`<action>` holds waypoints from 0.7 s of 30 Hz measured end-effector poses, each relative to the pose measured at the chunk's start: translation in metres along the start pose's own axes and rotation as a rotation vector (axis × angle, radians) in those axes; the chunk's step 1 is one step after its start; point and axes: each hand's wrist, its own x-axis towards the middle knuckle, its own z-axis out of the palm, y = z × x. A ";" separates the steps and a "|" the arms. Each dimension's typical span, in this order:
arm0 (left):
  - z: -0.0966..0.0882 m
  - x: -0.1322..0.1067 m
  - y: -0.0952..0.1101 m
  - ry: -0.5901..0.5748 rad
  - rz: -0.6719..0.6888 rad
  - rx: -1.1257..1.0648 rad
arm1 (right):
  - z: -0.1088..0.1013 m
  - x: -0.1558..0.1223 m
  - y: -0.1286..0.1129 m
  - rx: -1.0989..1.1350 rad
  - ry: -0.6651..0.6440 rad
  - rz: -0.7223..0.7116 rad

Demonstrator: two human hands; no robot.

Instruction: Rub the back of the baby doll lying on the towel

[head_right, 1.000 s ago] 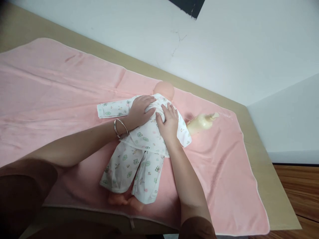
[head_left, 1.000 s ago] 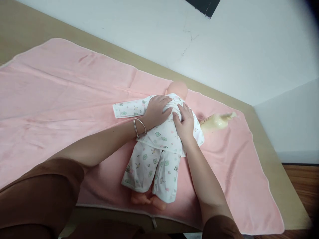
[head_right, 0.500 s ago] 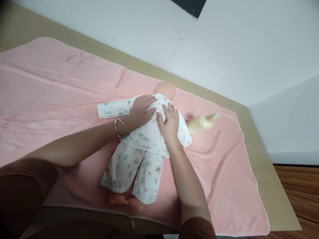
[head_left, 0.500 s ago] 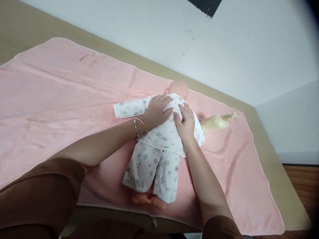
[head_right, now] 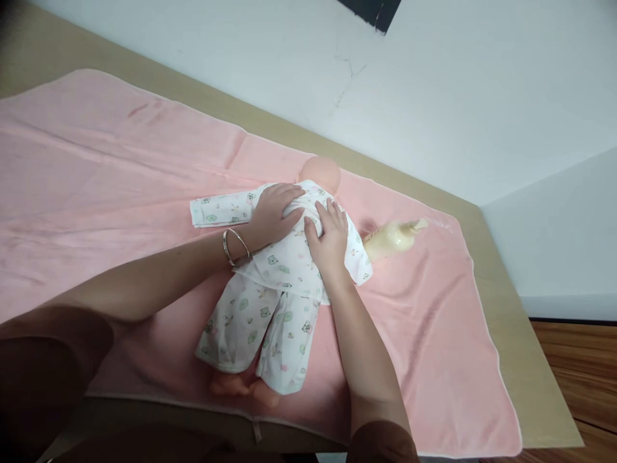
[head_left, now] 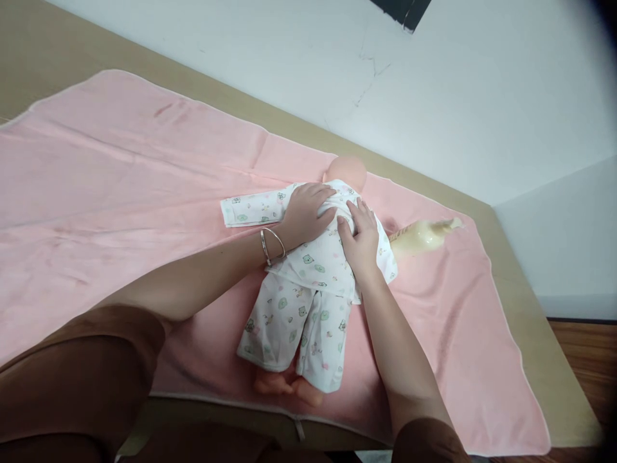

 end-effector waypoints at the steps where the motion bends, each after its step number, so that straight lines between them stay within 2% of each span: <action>1: 0.000 0.000 0.000 0.007 0.007 -0.002 | 0.000 0.000 0.000 0.002 -0.001 0.000; 21: 0.003 -0.001 -0.002 0.012 -0.005 -0.019 | 0.001 0.000 0.003 0.002 0.018 -0.013</action>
